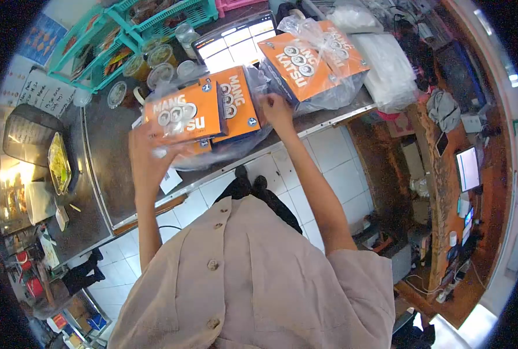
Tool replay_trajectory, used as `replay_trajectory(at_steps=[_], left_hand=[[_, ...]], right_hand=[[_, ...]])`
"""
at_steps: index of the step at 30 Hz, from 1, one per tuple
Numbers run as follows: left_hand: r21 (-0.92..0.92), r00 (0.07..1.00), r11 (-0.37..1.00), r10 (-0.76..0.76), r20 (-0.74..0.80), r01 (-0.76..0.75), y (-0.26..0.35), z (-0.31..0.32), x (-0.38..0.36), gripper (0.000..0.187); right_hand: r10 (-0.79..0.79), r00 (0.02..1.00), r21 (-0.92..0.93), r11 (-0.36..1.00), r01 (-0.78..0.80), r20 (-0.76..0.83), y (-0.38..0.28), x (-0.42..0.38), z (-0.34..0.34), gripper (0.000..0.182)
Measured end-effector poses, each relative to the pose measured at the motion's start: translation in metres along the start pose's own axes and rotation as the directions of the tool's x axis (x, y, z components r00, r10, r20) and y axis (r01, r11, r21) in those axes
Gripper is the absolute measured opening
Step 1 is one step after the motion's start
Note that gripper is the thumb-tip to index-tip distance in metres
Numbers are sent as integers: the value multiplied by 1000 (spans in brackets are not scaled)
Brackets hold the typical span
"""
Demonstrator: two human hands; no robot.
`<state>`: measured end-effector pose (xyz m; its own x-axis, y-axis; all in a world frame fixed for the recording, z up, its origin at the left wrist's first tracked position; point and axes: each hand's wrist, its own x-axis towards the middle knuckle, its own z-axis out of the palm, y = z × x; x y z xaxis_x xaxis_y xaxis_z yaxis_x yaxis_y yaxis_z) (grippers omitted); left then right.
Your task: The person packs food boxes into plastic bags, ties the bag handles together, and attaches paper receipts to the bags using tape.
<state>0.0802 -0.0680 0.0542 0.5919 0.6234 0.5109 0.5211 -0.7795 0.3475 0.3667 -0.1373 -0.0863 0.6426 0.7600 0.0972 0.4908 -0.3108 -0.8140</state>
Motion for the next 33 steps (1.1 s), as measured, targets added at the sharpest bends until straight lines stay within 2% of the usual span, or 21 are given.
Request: replay_trajectory(at_steps=[2, 3, 6, 9, 11, 13, 14, 17, 18, 20, 21, 23, 24, 25, 27, 28, 29, 30, 31, 32, 33], left_hand=[[-108, 992, 987, -116, 53, 121, -3, 26, 6, 26], [-161, 982, 971, -166, 87, 178, -4, 36, 10, 25], [-192, 995, 978, -74, 65, 85, 2, 60, 18, 21], [-232, 998, 971, -54, 12, 55, 19, 71, 25, 17], [-317, 999, 947, -31, 39, 42, 23, 70, 26, 14], [-427, 986, 903, -113, -125, 50, 19, 66, 24, 16], [-434, 964, 892, -211, -162, 122, 16, 54, 23, 17], [-455, 834, 840, -460, -305, 296, -1, 9, 27, 20], [-478, 791, 842, -463, -401, 251, -7, 2, 27, 21], [-470, 750, 851, -467, -469, 236, -11, -3, 13, 19], [-38, 767, 924, -338, -546, 380, -14, -5, 0, 21], [238, 761, 860, -231, -606, 451, -2, 4, -10, 28], [77, 715, 906, -273, -644, 416, 23, 2, 2, 32], [-80, 664, 929, -316, -677, 360, 51, -2, 19, 37], [-370, 550, 910, -410, -728, 188, 95, 4, 47, 46], [-327, 498, 911, -412, -763, 253, 98, 6, 47, 48], [-186, 524, 894, -396, -755, 407, 98, 3, 40, 49], [-37, 549, 840, -386, -741, 541, 98, -1, 33, 50], [-289, 279, 816, -467, -839, 500, 101, -3, 34, 51], [-510, -8, 774, -547, -837, 376, 108, -5, 37, 53], [-282, 147, 727, -465, -873, 626, 121, -13, 43, 55]], right_hand=[[-52, 999, -16, 999, 52, 15, -11, 6, -2, 21], [-106, 992, 4, 994, 106, -74, -28, 0, -9, 18], [-254, 920, -137, 965, 223, -298, -78, -21, -62, 19], [-180, 977, -80, 982, 171, -118, -100, 2, -106, 21], [-266, 938, 37, 959, 281, -220, -136, 30, -124, 23], [-229, 970, 116, 965, 237, -81, -173, 45, -144, 27], [-211, 977, 156, 965, 210, -14, -181, 51, -148, 29], [-420, 906, 188, 888, 421, -48, -181, 89, -155, 32], [-455, 890, 194, 873, 447, -1, -179, 110, -156, 32], [-490, 863, 285, 851, 442, 124, -183, 140, -152, 31], [-497, 843, 365, 838, 405, 206, -185, 152, -150, 31], [-434, 848, 530, 816, 229, 303, -175, 178, -158, 31], [-409, 839, 603, 788, 125, 360, -167, 192, -163, 31], [-416, 876, 634, 753, 179, 246, -139, 226, -173, 30], [-357, 925, 119, 932, 343, 129, -31, 336, -206, 30], [-282, 959, -327, 908, 264, -9, 24, 376, -217, 26], [-485, 867, -669, 683, 294, -115, 78, 396, -224, 15], [-531, 842, -745, 601, 288, -102, 131, 422, -230, 13], [-615, 767, -751, 591, 295, -183, 180, 439, -226, 12], [-688, 678, -757, 581, 300, -259, 208, 455, -224, 11], [-663, 724, -776, 553, 303, -190, 206, 460, -231, 10]])
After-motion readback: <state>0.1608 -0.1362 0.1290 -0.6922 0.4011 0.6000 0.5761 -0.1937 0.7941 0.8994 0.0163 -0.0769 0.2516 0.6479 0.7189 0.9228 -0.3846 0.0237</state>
